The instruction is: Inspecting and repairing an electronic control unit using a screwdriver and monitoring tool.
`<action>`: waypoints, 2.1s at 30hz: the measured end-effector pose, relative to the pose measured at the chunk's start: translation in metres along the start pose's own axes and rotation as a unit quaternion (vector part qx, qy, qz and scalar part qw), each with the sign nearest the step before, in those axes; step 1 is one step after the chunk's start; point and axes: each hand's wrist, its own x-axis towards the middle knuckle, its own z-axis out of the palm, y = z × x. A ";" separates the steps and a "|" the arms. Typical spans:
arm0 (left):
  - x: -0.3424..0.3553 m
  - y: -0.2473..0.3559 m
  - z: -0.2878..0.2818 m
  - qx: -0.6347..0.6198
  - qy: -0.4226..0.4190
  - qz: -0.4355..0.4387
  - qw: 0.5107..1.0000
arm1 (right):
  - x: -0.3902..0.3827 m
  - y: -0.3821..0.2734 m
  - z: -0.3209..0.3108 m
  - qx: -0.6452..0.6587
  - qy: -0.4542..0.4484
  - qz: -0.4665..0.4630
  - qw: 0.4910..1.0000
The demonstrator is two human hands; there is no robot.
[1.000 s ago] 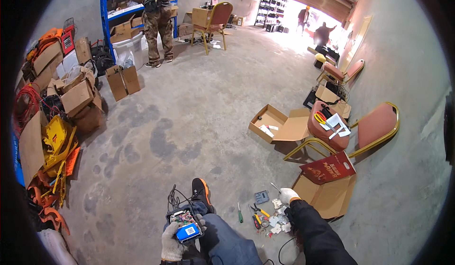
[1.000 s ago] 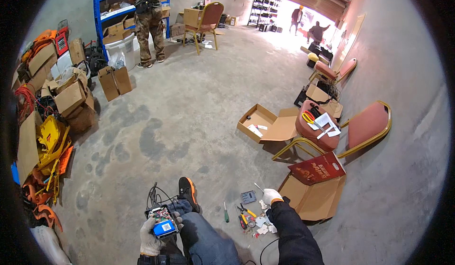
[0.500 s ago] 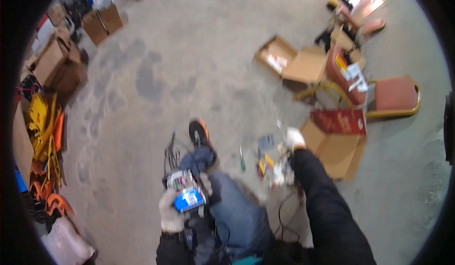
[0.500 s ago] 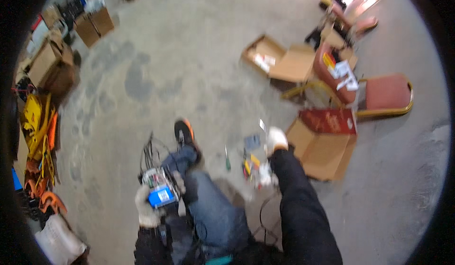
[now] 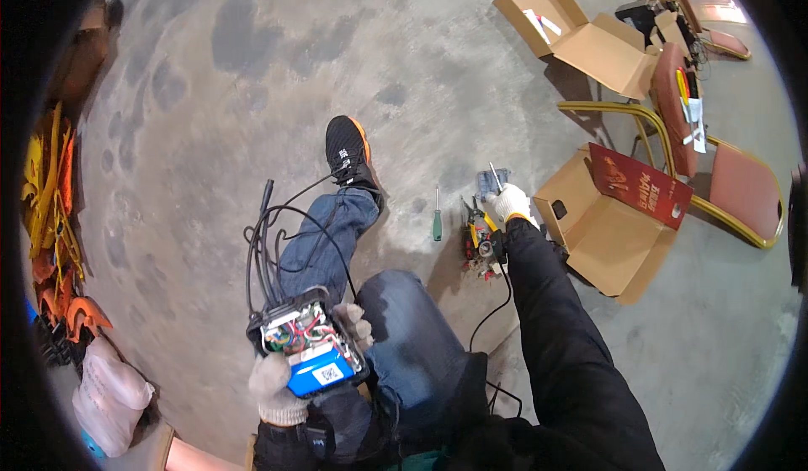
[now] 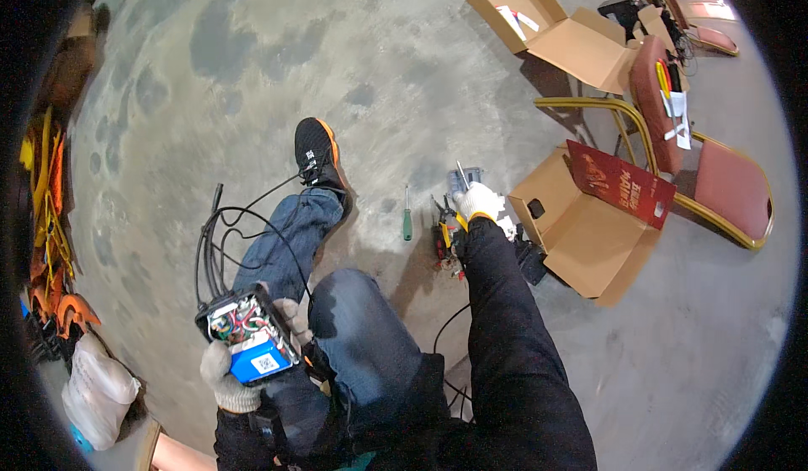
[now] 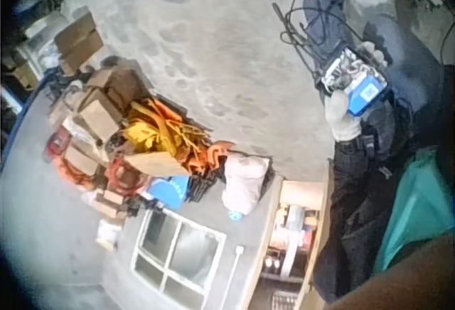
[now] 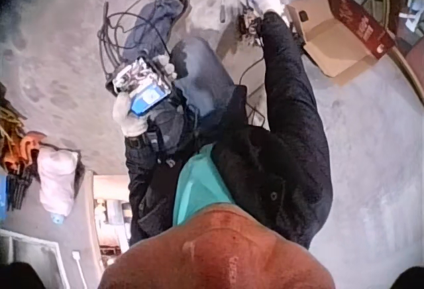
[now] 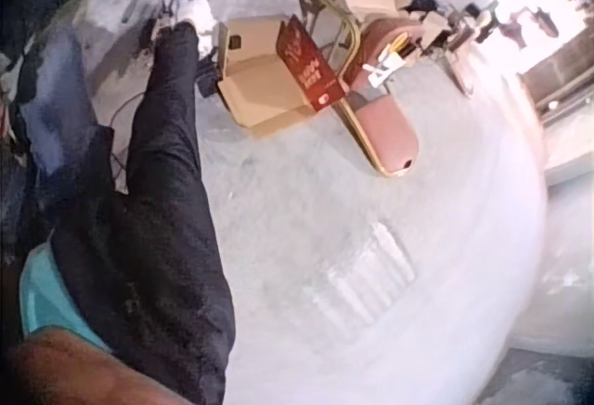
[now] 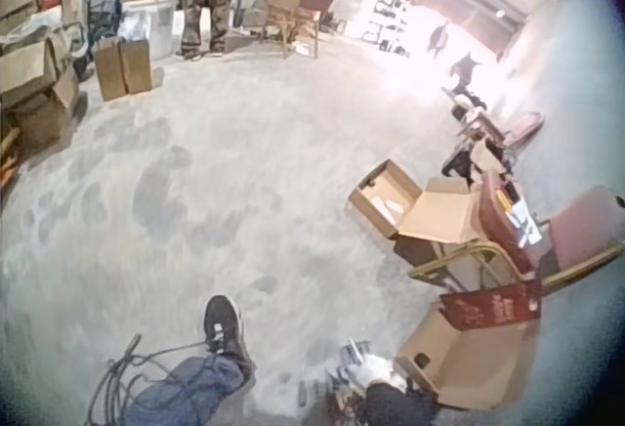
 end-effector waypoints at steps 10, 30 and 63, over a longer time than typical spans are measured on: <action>-0.018 -0.005 -0.077 -0.091 -0.066 0.039 0.993 | 0.055 -0.025 0.055 -0.023 -0.027 -0.017 0.999; -0.068 0.001 -0.073 -0.265 0.020 -0.081 0.961 | 0.023 -0.028 0.046 -0.091 -0.009 0.030 0.995; -0.004 0.027 -0.010 -0.035 0.064 0.036 0.997 | -0.024 -0.053 0.031 0.708 -0.179 0.174 0.661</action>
